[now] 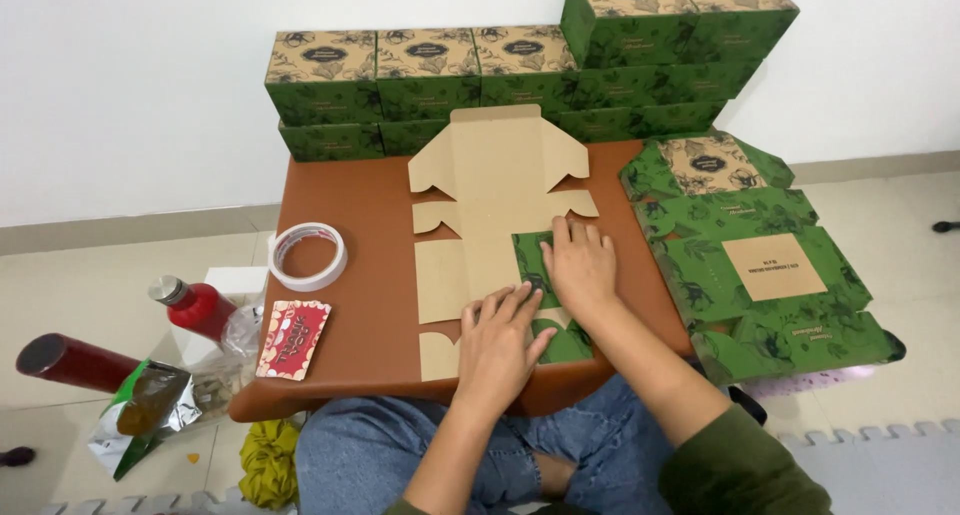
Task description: Folding cardboard templates into small boxes and stacking them on a table.
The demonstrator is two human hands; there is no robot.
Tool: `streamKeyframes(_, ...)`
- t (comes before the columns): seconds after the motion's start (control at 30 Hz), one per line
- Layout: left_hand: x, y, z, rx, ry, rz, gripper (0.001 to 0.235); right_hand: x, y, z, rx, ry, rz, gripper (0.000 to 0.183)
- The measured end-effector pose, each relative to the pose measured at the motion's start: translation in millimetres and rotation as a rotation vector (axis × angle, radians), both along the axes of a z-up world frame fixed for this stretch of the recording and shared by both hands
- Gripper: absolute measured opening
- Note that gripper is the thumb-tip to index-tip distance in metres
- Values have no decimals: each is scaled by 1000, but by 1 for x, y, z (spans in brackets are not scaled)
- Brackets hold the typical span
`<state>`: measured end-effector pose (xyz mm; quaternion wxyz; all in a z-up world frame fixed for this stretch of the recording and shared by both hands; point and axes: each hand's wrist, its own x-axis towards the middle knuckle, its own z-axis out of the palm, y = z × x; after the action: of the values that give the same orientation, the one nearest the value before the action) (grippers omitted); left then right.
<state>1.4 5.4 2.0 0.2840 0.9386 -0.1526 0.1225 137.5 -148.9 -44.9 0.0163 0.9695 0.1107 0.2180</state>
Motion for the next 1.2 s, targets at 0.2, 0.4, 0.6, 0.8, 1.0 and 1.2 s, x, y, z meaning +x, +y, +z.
streamKeyframes(0.2,1,1,-2,38,2,-5,48,0,-1,-1,76,-21,120,36)
streamKeyframes(0.4,2,1,-2,36,8,-6,48,10,5,15,193,160,273,43)
streamKeyframes(0.6,1,1,1,24,28,-24,49,56,5,11,308,324,273,47)
streamKeyframes(0.8,1,2,0,20,34,-18,48,15,7,28,227,343,259,44)
streamKeyframes(1.0,3,0,-1,41,3,-13,48,19,8,35,246,395,251,50)
streamKeyframes(1.2,2,0,0,33,26,-21,50,20,8,43,210,444,297,53)
